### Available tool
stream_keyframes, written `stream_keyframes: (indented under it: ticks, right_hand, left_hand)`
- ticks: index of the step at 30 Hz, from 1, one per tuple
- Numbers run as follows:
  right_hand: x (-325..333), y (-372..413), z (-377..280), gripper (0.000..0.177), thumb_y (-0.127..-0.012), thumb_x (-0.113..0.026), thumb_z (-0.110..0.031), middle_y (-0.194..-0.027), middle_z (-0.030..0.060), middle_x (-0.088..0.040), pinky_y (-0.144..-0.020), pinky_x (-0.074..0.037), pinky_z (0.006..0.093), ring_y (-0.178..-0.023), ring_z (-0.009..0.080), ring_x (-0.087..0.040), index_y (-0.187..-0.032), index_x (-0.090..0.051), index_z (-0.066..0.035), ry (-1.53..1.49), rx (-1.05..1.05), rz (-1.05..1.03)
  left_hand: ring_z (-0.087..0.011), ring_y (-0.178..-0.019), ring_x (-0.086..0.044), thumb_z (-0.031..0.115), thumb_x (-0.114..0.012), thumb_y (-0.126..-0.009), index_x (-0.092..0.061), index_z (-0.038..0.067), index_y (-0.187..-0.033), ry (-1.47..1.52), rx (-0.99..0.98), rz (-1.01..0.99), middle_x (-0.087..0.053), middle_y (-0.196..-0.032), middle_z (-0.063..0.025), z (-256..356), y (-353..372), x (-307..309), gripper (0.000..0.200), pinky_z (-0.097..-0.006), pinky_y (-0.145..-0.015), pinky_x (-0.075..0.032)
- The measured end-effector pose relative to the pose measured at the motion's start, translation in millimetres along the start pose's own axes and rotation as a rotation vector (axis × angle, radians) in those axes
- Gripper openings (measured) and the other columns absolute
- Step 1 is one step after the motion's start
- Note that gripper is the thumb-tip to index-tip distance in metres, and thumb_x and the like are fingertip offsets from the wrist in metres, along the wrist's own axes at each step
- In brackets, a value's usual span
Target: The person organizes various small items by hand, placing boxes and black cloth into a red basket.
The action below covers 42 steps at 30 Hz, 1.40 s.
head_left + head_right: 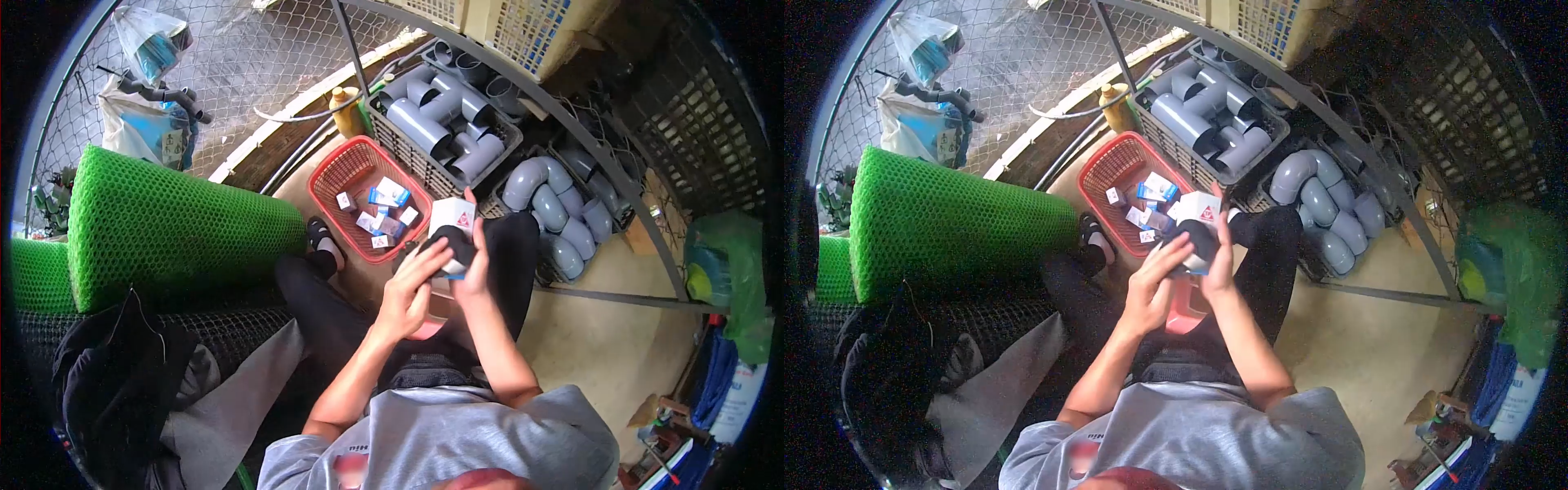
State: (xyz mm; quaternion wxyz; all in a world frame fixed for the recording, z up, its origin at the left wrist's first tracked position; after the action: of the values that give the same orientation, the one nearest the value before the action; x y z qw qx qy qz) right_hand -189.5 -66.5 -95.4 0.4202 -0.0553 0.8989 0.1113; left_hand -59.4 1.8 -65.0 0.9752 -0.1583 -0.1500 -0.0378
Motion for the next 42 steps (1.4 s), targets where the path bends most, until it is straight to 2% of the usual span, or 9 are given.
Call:
stream_keyframes:
  ticks: [2, 7, 11, 19, 23, 28, 31, 40, 42]
  right_hand:
    - [-8, 1, -1, 0.061, -0.112, -0.031, -0.050, -0.137, 0.0076, -0.060, -0.099, -0.053, 0.0358, -0.114, 0.0182, -0.065, -0.164, -0.027, -0.020, 0.051, 0.020, -0.103]
    - [13, -8, 25, 0.066, -0.113, -0.023, -0.050, -0.156, 0.0078, -0.046, -0.122, -0.028, 0.0356, -0.142, 0.0203, -0.045, -0.164, -0.024, -0.007, 0.228, 0.178, -0.160]
    - [-3, -13, -11, 0.089, -0.103, -0.021, -0.075, -0.135, 0.0136, -0.061, -0.094, -0.054, 0.0345, -0.110, 0.0200, -0.064, -0.165, -0.025, -0.011, 0.263, 0.155, -0.074]
    - [-12, 6, 22, 0.066, -0.113, -0.020, -0.052, -0.142, 0.0135, -0.056, -0.113, -0.041, 0.0374, -0.131, 0.0226, -0.055, -0.152, -0.042, -0.004, 0.340, 0.170, -0.045]
    - [41, -12, 22, 0.069, -0.103, -0.040, -0.068, -0.092, 0.0195, -0.071, -0.056, -0.059, 0.0402, -0.063, 0.0306, -0.070, -0.128, -0.055, -0.005, 0.177, -0.019, 0.246]
    - [-7, 14, 18, 0.064, -0.100, -0.069, -0.032, -0.125, 0.0228, -0.059, -0.091, -0.056, 0.0457, -0.110, 0.0337, -0.066, -0.144, -0.029, -0.010, 0.291, 0.433, 0.227]
    - [-9, 1, 14, 0.089, -0.084, -0.088, -0.022, -0.126, 0.0360, -0.055, -0.097, -0.053, 0.0519, -0.113, 0.0401, -0.063, -0.142, -0.021, -0.012, 0.841, 1.029, -0.292]
    - [6, -4, 15, 0.087, -0.081, -0.088, -0.007, -0.129, 0.0299, -0.055, -0.098, -0.055, 0.0501, -0.117, 0.0390, -0.062, -0.142, -0.025, -0.008, 0.992, 1.090, -0.486]
    - [22, -9, 20, 0.088, -0.081, -0.088, -0.006, -0.128, 0.0289, -0.056, -0.098, -0.054, 0.0475, -0.116, 0.0369, -0.063, -0.143, -0.025, -0.008, 0.926, 0.812, -0.396]
  left_hand:
    - [-0.0390, -0.147, -0.044, -0.012, -0.044, -0.078, -0.062, 0.002, -0.140, -0.036, -0.052, -0.018, -0.058, -0.147, -0.0206, -3, -3, 4, 0.066, -0.0505, -0.125, -0.027]
    - [-0.0366, -0.149, -0.041, -0.005, -0.041, -0.084, -0.064, 0.001, -0.137, -0.009, -0.008, 0.143, -0.052, -0.152, -0.0241, 1, -25, -3, 0.057, -0.0455, -0.125, -0.027]
    - [-0.0404, -0.140, -0.051, -0.010, -0.051, -0.079, -0.067, 0.001, -0.129, -0.233, -0.150, -0.129, -0.061, -0.143, -0.0202, 8, -2, 5, 0.054, -0.0488, -0.121, -0.035]
    - [-0.0420, -0.145, -0.044, -0.009, -0.054, -0.078, -0.065, 0.002, -0.133, -0.339, -0.130, -0.022, -0.055, -0.148, -0.0211, 22, -17, 15, 0.056, -0.0544, -0.124, -0.031]
    - [-0.0367, -0.126, -0.062, -0.007, -0.052, -0.080, -0.072, -0.001, -0.109, -0.100, -0.061, -0.270, -0.069, -0.126, -0.0168, 24, 1, 36, 0.036, -0.0452, -0.113, -0.047]
    - [-0.0224, -0.138, -0.051, 0.010, -0.052, -0.101, -0.050, 0.001, -0.150, 0.482, 0.433, 0.386, -0.056, -0.149, -0.0114, 1, 2, 15, 0.050, -0.0357, -0.120, -0.033]
    - [-0.0204, -0.137, -0.048, 0.035, -0.057, -0.105, -0.048, 0.005, -0.152, 1.244, 0.667, 0.521, -0.055, -0.149, -0.0087, -7, 7, -30, 0.056, -0.0357, -0.119, -0.031]
    - [-0.0238, -0.133, -0.056, 0.047, -0.047, -0.106, -0.049, 0.005, -0.148, 1.477, 0.610, 0.356, -0.058, -0.145, -0.0106, -44, 35, -18, 0.059, -0.0430, -0.116, -0.040]
    - [-0.0236, -0.132, -0.057, 0.043, -0.050, -0.106, -0.049, 0.004, -0.148, 1.350, 0.708, 0.343, -0.058, -0.145, -0.0122, -52, 40, -22, 0.057, -0.0424, -0.115, -0.041]
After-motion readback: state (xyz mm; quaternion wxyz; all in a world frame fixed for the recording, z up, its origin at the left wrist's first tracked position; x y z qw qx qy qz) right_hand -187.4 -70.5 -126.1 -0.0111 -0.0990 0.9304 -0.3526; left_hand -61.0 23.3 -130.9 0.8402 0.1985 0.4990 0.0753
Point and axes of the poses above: each hand's wrist, its own y-axis away from the middle knuckle, its own x-axis out of the back of the hand, z = x × y, the point moved 1 cm from there along -y, towards the middle knuckle
